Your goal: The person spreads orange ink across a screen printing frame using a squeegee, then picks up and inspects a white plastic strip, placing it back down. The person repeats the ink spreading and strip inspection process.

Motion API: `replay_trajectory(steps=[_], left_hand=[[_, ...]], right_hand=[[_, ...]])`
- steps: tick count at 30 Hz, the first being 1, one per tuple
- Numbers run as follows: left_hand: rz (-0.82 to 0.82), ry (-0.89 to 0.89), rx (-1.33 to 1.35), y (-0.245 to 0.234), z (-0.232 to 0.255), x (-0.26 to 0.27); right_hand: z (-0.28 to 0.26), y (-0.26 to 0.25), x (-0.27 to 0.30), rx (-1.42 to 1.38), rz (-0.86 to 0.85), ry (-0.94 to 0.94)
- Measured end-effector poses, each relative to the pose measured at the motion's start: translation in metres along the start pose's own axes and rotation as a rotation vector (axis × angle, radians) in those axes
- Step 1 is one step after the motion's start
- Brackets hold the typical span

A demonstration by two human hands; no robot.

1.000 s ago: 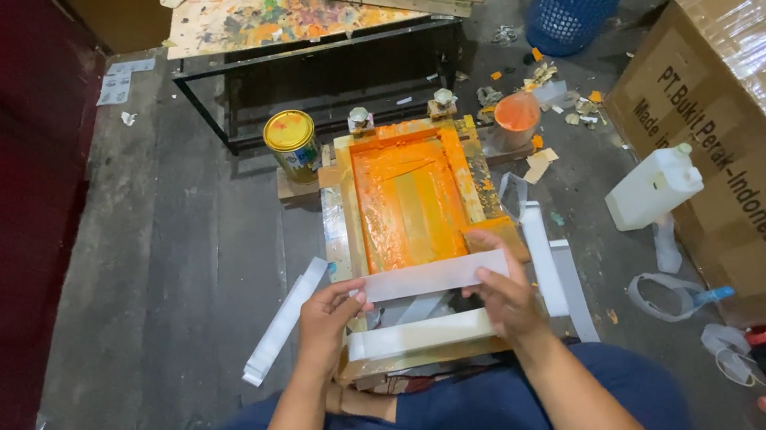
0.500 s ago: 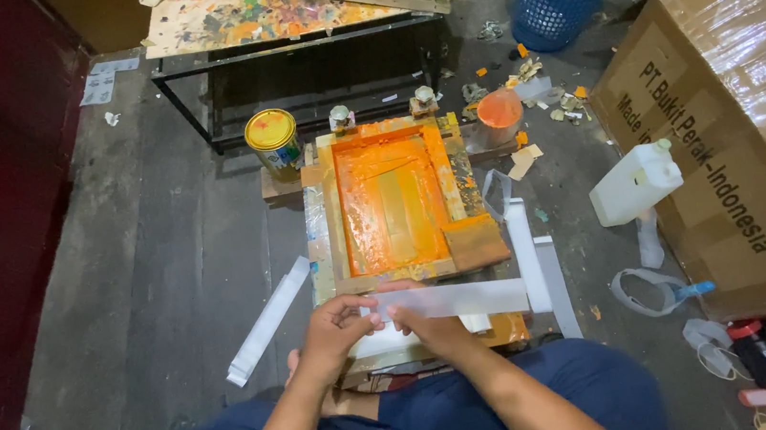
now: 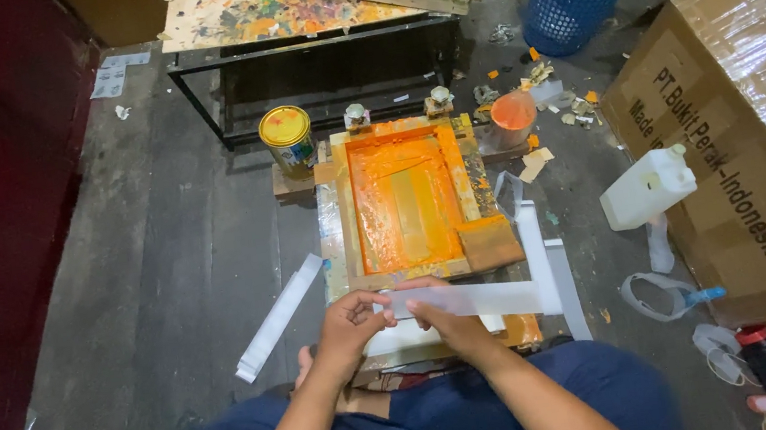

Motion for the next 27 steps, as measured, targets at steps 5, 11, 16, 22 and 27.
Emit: replay_trajectory(steps=[5,11,16,22,27], left_hand=[[0.040,-0.007,0.044,-0.007,0.008,0.002],[0.113,-0.032,0.067,-0.025,0.002,-0.005],[0.186,-0.010,0.095,-0.037,0.007,-0.005],[0.258,0.052,0.159,-0.043,0.019,0.000],[0.308,0.145,0.231,-0.061,0.011,-0.009]], right_hand=[[-0.008,-0.004,0.000,-0.013,0.036,-0.050],[-0.009,-0.011,-0.002,-0.043,0.072,-0.100],[-0.011,-0.022,-0.002,-0.057,0.097,-0.148],[-0.007,-0.036,-0.003,-0.057,0.186,-0.160],[-0.003,-0.046,-0.003,-0.107,0.311,-0.170]])
Point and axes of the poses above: each hand's wrist, its own x-axis away from the middle knuckle, its own y-axis out of the palm, z = x × y, the point moved 7 cm from there along -x, towards the middle knuckle, and after that the axes turned 12 degrees about -y, right-handed, at the moved point
